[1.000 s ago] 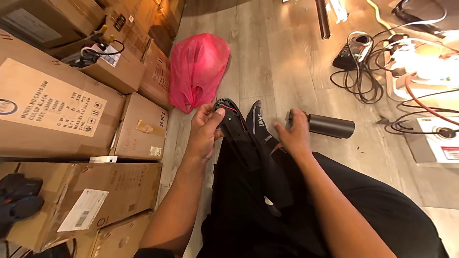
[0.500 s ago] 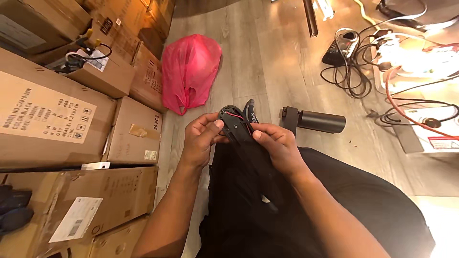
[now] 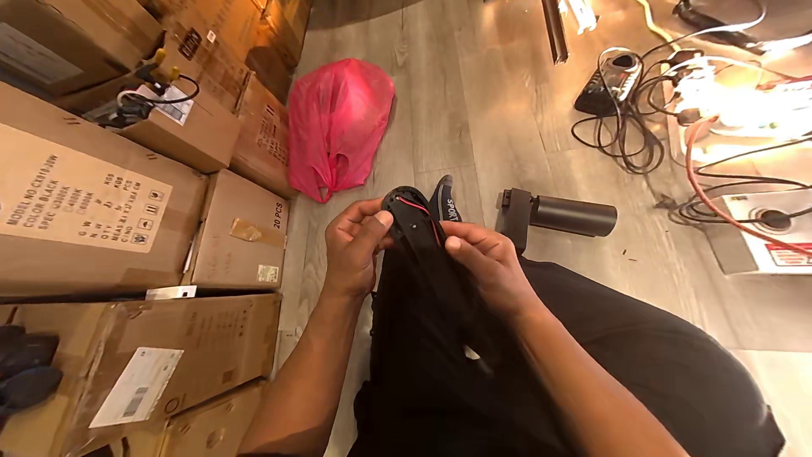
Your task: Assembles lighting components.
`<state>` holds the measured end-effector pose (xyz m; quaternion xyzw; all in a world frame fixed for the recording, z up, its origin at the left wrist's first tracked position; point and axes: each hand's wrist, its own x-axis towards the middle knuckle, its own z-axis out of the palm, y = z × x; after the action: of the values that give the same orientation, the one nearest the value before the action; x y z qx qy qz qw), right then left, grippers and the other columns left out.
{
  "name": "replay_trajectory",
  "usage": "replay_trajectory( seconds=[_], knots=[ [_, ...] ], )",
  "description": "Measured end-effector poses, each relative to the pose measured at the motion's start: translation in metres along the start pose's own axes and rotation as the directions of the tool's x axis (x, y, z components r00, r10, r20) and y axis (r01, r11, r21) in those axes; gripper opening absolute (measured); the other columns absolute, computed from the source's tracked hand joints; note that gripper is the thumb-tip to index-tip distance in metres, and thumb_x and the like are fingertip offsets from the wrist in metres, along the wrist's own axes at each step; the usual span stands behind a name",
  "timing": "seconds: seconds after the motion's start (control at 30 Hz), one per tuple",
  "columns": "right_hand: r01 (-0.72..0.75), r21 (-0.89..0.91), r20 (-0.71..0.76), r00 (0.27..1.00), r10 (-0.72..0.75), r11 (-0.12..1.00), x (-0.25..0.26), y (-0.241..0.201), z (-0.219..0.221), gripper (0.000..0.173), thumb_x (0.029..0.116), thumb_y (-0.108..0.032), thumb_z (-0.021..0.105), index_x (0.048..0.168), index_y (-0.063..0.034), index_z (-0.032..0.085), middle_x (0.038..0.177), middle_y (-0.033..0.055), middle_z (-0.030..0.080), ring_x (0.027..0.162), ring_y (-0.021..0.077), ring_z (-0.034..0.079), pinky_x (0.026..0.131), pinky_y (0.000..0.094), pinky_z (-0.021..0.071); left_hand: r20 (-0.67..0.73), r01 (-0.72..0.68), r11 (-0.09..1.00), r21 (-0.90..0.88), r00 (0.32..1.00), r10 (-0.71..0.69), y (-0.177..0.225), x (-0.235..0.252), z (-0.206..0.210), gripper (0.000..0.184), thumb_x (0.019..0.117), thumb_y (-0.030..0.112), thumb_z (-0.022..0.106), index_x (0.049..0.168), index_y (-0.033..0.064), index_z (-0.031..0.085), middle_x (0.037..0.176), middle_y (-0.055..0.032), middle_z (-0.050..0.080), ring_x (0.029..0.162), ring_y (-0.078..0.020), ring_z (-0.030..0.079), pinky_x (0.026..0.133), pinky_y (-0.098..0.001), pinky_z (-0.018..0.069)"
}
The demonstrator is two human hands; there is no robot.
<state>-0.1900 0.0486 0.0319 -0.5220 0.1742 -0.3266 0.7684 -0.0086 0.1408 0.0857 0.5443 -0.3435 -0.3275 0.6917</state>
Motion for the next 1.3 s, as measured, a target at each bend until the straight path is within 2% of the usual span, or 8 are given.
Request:
replay_trajectory(
  seconds=[0.1,0.23,0.37,0.83,0.97,1.07,1.13,1.3],
  knots=[
    [-0.069,-0.007,0.133,0.989,0.07,0.998,0.001,-0.002,-0.002,0.027,0.095,-0.006,0.067,0.121,-0.0032,0.072,0.097,0.003,0.075,0.083,0.0061,0.068,0.077,0.0237,0.0584,-0.095,-0.019,0.997,0.073,0.995,0.026,0.002,0.003,0.003,0.019,0.1002,0.016,0.058,0.111,0.0089,0.072,0.089,-0.0015,0.072,0.072,-0.0066,0.067,0.065,-0.0226,0.058],
    [-0.034,0.033,0.066,0.997,0.032,0.999,-0.001,0.002,0.006,0.028,0.0927,-0.001,0.069,0.12,-0.0001,0.07,0.097,0.0071,0.075,0.076,0.0099,0.069,0.07,0.0246,0.0597,-0.018,0.079,0.935,0.347,0.997,-0.077,0.008,-0.004,0.013,0.033,0.1063,0.026,0.052,0.135,0.0104,0.059,0.106,-0.0024,0.072,0.089,-0.0107,0.071,0.077,-0.03,0.0616],
    [-0.125,0.047,0.107,0.987,0.119,0.991,-0.001,0.001,0.009,0.048,0.0926,0.002,0.063,0.139,-0.0051,0.053,0.097,0.008,0.075,0.079,0.0139,0.072,0.073,0.0296,0.0626,0.042,0.048,0.868,0.494,0.996,-0.079,0.006,-0.014,0.021,0.034,0.1074,0.028,0.049,0.135,0.0098,0.058,0.096,-0.0011,0.073,0.082,-0.009,0.071,0.071,-0.0279,0.0616],
    [-0.054,0.136,0.099,0.994,0.041,0.989,-0.002,0.007,0.011,0.044,0.0903,0.007,0.053,0.133,-0.0031,0.051,0.094,0.0085,0.075,0.078,0.0129,0.072,0.068,0.0286,0.0612,0.079,0.096,0.87,0.483,0.985,-0.153,0.007,-0.004,0.022,0.031,0.1083,0.029,0.047,0.129,0.0149,0.066,0.094,-0.0022,0.073,0.078,-0.01,0.071,0.067,-0.0278,0.061],
    [0.032,0.046,0.082,0.996,-0.035,0.998,0.003,0.014,0.017,0.042,0.0915,0.0,0.063,0.133,0.0032,0.055,0.092,0.0086,0.073,0.076,0.0144,0.07,0.07,0.0335,0.0615,0.145,0.007,0.86,0.51,0.985,-0.094,0.004,-0.002,0.011,0.037,0.1077,0.03,0.048,0.133,0.0076,0.063,0.104,-0.0044,0.074,0.09,-0.0146,0.072,0.079,-0.0362,0.0635],
    [0.088,-0.007,0.148,0.985,-0.086,0.996,0.001,0.005,0.005,0.042,0.0936,0.0,0.061,0.132,0.0133,0.053,0.101,0.0158,0.068,0.076,0.0118,0.064,0.069,0.0292,0.0566,0.168,-0.043,0.886,0.462,0.985,-0.04,-0.002,-0.003,0.017,0.032,0.1079,0.019,0.042,0.126,-0.0019,0.057,0.102,0.0069,0.07,0.091,-0.001,0.069,0.085,-0.0242,0.0603],
    [0.008,0.001,0.149,0.989,-0.008,1.0,0.001,-0.011,0.004,0.063,0.0918,0.004,0.062,0.148,0.0121,0.036,0.104,0.0231,0.067,0.079,0.0161,0.064,0.072,0.0322,0.0557,0.161,-0.022,0.914,0.406,0.986,-0.048,-0.005,-0.001,0.018,0.023,0.1066,0.009,0.036,0.118,0.0031,0.055,0.096,0.018,0.068,0.089,0.0085,0.066,0.086,-0.0158,0.0563],
    [0.069,-0.088,0.142,0.988,-0.056,0.994,0.004,-0.024,-0.008,0.064,0.0912,0.003,0.066,0.147,0.0144,0.037,0.104,0.0259,0.066,0.086,0.0214,0.066,0.081,0.0345,0.0566,0.198,-0.029,0.957,0.288,0.98,-0.03,-0.02,0.002,0.018,0.025,0.1062,0.009,0.032,0.117,0.0022,0.054,0.097,0.0152,0.068,0.093,0.0061,0.066,0.091,-0.0176,0.0548]
  ],
)
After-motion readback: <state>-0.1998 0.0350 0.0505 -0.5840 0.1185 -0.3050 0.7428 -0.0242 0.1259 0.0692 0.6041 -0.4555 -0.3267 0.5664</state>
